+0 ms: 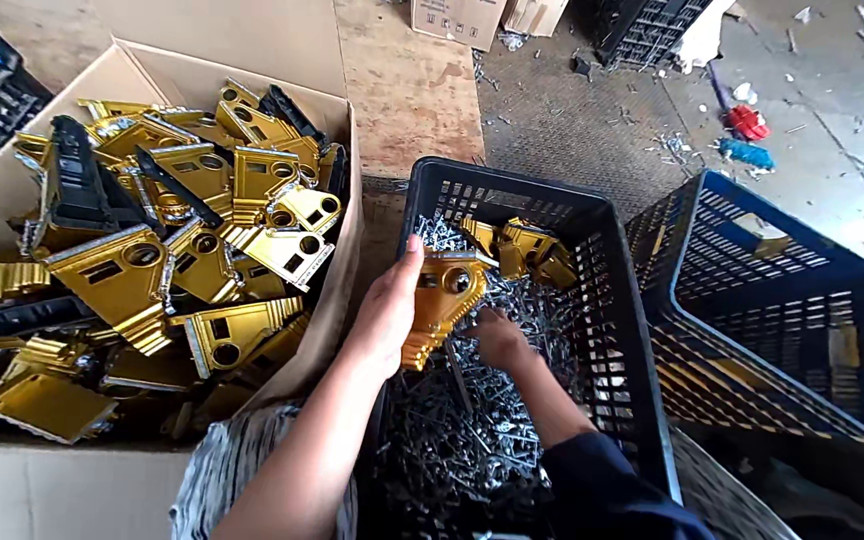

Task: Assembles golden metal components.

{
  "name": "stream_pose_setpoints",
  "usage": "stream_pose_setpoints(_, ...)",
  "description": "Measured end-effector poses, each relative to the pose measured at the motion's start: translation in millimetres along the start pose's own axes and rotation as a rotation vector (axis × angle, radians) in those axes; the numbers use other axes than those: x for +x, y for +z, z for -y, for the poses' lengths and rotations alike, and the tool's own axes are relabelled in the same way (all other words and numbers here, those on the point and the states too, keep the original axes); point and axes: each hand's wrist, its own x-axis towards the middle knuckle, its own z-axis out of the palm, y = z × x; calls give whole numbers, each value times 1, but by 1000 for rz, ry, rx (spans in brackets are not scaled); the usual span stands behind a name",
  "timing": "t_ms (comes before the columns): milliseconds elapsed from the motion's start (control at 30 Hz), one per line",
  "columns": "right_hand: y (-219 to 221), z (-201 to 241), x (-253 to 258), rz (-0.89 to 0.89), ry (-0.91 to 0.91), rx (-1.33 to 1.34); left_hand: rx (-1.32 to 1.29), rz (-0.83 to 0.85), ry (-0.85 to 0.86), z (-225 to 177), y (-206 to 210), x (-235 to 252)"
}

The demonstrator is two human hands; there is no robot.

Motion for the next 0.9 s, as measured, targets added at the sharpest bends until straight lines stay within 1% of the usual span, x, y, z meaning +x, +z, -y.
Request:
stream_pose_setpoints(33,18,-8,7,12,44,-133,13,15,12,3,1,0)
stream_pose_setpoints(67,32,-18,8,-43,11,-170,-7,47,30,5,2,0)
stream_pose_setpoints(100,37,-23,6,-134,-51,-133,-40,66,33,5,4,0)
stream_pose_setpoints(133,35,-24,0,-245,-121,-33,-58,66,26,4,6,0)
stream_pose_setpoints(200,23,-13,-20,-521,-242,277,-99,41,15,6,10,-1)
stream_pose_setpoints(233,12,-2,-33,-645,-264,474,-145,31,7,6,11,-1)
stream_pose_setpoints(267,-1,12,-46,-726,-287,728,-192,27,3,6,12,0)
stream_pose_setpoints(300,-16,27,-61,-749,-333,1039,-226,29,0,6,13,1)
stream_pose_setpoints(333,-29,43,-75,-716,-394,1327,-252,41,-11,6,14,1)
stream_pose_setpoints(367,-39,56,-87,-673,-460,1505,-273,60,-26,7,15,0)
stream_pose_setpoints(400,-45,66,-93,-653,-518,1561,-294,83,-37,9,15,-1)
stream_pose_setpoints(433,-47,74,-95,-670,-558,1537,-306,115,-40,10,16,-3)
stream_pose_setpoints(467,-47,79,-95,-723,-576,1449,-303,152,-35,12,16,-4)
stream_pose_setpoints(533,-43,84,-91,-910,-612,1140,-256,219,-7,17,14,-7)
stream_pose_setpoints(633,-37,82,-87,-1230,-715,685,-134,323,34,20,11,-10)
stream_pose_setpoints(667,-35,83,-85,-1306,-720,597,-109,356,43,21,11,-11)
stream_pose_setpoints(700,-32,83,-83,-1339,-711,576,-87,382,42,22,11,-12)
stream_pose_setpoints(733,-30,82,-81,-1316,-697,611,-71,398,39,22,10,-12)
stream_pose_setpoints(767,-29,82,-80,-1234,-699,695,-60,408,39,22,10,-11)
stream_pose_setpoints(833,-31,83,-83,-1004,-747,910,-37,427,33,21,7,-10)
stream_pose_setpoints(900,-37,87,-87,-881,-775,1054,-32,446,27,22,5,-12)
